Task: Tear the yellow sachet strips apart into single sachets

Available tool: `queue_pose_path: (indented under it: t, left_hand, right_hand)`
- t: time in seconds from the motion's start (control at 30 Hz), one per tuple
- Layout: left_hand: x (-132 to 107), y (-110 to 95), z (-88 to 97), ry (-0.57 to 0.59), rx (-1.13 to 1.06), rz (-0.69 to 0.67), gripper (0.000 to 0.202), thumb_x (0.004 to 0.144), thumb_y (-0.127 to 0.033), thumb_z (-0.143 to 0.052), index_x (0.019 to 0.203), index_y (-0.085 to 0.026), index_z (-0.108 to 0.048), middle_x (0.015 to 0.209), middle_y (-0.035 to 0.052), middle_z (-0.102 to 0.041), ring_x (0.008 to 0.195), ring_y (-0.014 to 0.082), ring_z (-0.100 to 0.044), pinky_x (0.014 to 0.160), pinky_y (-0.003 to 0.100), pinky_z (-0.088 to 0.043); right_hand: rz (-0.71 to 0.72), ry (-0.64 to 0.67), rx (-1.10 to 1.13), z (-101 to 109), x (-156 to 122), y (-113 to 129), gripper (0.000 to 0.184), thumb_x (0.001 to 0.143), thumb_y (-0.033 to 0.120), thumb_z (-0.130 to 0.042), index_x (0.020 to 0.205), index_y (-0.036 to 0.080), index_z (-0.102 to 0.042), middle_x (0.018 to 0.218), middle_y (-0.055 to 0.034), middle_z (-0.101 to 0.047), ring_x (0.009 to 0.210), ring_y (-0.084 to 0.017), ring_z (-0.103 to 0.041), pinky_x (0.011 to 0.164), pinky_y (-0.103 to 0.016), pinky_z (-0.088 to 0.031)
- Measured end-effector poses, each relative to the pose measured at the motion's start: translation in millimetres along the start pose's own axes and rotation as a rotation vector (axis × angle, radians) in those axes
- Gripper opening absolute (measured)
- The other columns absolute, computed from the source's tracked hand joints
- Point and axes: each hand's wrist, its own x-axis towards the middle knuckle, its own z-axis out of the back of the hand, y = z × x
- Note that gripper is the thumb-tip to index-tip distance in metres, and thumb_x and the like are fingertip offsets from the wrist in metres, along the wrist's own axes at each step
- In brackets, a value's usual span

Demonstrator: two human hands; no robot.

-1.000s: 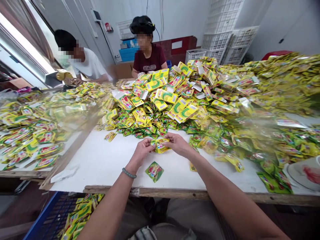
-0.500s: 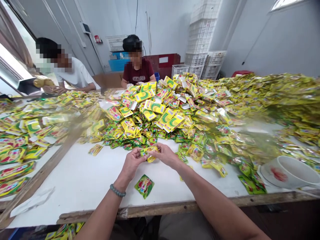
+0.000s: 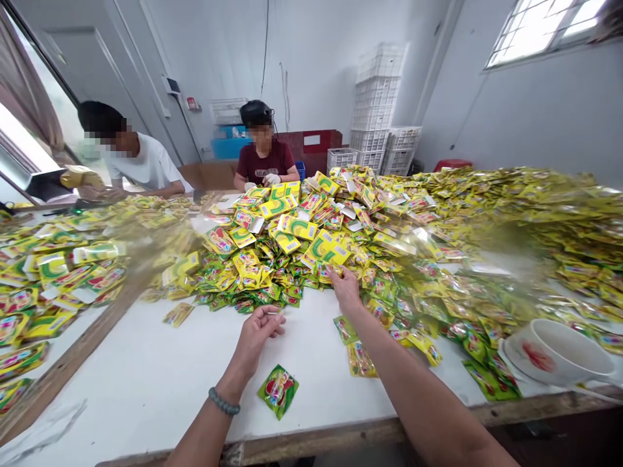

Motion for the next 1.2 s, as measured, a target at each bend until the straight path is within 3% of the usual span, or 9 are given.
queue_pose_path:
  t: [0.13, 0.23, 0.37, 0.5, 0.57, 0.67, 0.77, 0.9, 1.2]
  left_hand:
    - [2.5, 2.4, 2.3, -0.007, -0.028, 0.023, 0.042, 0.07, -0.048, -0.075, 0.092, -0.014, -0.061, 0.082, 0.0059, -0.072, 0.064, 0.0125, -0.062, 0.061, 0.024, -0.043]
    - [4.5, -2.5, 8.3, -0.032, -0.153, 0.091, 0.045, 0.072, -0.054, -0.072, 0.089, -0.013, -0.064, 0.078, 0.0071, -0.072, 0.061, 0.0129, -0.064, 0.057, 0.022, -0.045]
    - [5.0, -12.2, 19.8, 0.005, -0.361, 0.302, 0.064, 0.078, -0.069, -0.054, 0.087, -0.007, -0.069, 0.075, 0.0142, -0.073, 0.06, 0.0181, -0.067, 0.054, 0.025, -0.049]
    - [2.4, -9.2, 24.3, 0.026, -0.38, 0.308, 0.041, 0.068, -0.049, -0.077, 0.082, -0.01, -0.071, 0.074, 0.0098, -0.074, 0.059, 0.017, -0.067, 0.053, 0.024, -0.051]
    - [1.5, -4.8, 23.6, 0.029, -0.33, 0.275, 0.033, 0.058, -0.029, -0.086, 0.081, -0.011, -0.072, 0.074, 0.0072, -0.074, 0.057, 0.0143, -0.065, 0.053, 0.022, -0.05]
    - [1.7, -1.4, 21.9, -0.01, -0.269, 0.263, 0.043, 0.05, -0.025, -0.089, 0.087, -0.01, -0.073, 0.075, 0.007, -0.074, 0.058, 0.0138, -0.065, 0.055, 0.022, -0.05]
    - [2.3, -1.3, 19.5, -0.08, -0.159, 0.147, 0.043, 0.053, -0.032, -0.089, 0.087, -0.012, -0.072, 0.079, 0.0061, -0.075, 0.063, 0.0151, -0.066, 0.061, 0.024, -0.052]
    - [1.1, 0.2, 13.3, -0.042, 0.044, 0.016, 0.043, 0.06, -0.044, -0.083, 0.088, -0.013, -0.07, 0.081, 0.0067, -0.075, 0.069, 0.0173, -0.067, 0.067, 0.028, -0.052]
    - [-3.7, 1.4, 10.5, 0.03, 0.063, -0.03, 0.041, 0.064, -0.047, -0.08, 0.086, -0.014, -0.066, 0.077, 0.0039, -0.072, 0.064, 0.0147, -0.064, 0.061, 0.025, -0.049]
  right_hand:
    - [0.04, -0.042, -0.062, 1.0, -1.8, 2.6, 0.03, 0.076, 0.045, -0.062, 0.082, 0.016, -0.067, 0.085, -0.0072, -0.067, 0.082, -0.023, -0.06, 0.072, -0.033, -0.048]
    - [0.38, 0.024, -0.226, 3.0, -15.8, 16.3, 0.013, 0.081, 0.031, -0.062, 0.081, 0.019, -0.067, 0.109, -0.0111, -0.065, 0.101, -0.025, -0.06, 0.085, -0.036, -0.049]
    - [0.939, 0.367, -0.483, -3.4, -54.2, 34.4, 0.024, 0.089, 0.01, -0.048, 0.097, 0.021, -0.067, 0.126, -0.0097, -0.062, 0.118, -0.024, -0.054, 0.098, -0.04, -0.044]
    - [1.134, 0.67, -0.602, -12.0, -83.1, 38.5, 0.028, 0.087, 0.004, -0.048, 0.102, 0.02, -0.065, 0.136, -0.0088, -0.056, 0.132, -0.025, -0.043, 0.101, -0.042, -0.042]
    - [1.1, 0.713, -0.632, -10.7, -83.9, 36.1, 0.03, 0.085, 0.001, -0.049, 0.102, 0.02, -0.065, 0.137, -0.0097, -0.056, 0.131, -0.026, -0.044, 0.099, -0.042, -0.043]
    - [0.913, 0.677, -0.626, -0.8, -72.1, 32.7, 0.026, 0.086, 0.003, -0.048, 0.093, 0.019, -0.067, 0.128, -0.0117, -0.061, 0.117, -0.025, -0.055, 0.09, -0.039, -0.046]
    - [0.528, 0.493, -0.503, 9.8, -58.3, 34.4, 0.013, 0.089, 0.021, -0.053, 0.088, 0.019, -0.066, 0.094, -0.0084, -0.069, 0.081, -0.02, -0.062, 0.07, -0.03, -0.046]
    - [0.085, 0.327, -0.246, 8.4, -53.0, 40.5, 0.035, 0.083, 0.049, -0.057, 0.094, 0.017, -0.064, 0.058, 0.0026, -0.054, 0.053, -0.013, -0.045, 0.052, -0.025, -0.034]
    - [0.029, 0.661, -0.312, 4.3, -57.1, 43.9, 0.019, 0.078, 0.037, -0.06, 0.078, 0.019, -0.066, 0.059, 0.0033, -0.052, 0.056, -0.012, -0.044, 0.053, -0.023, -0.031]
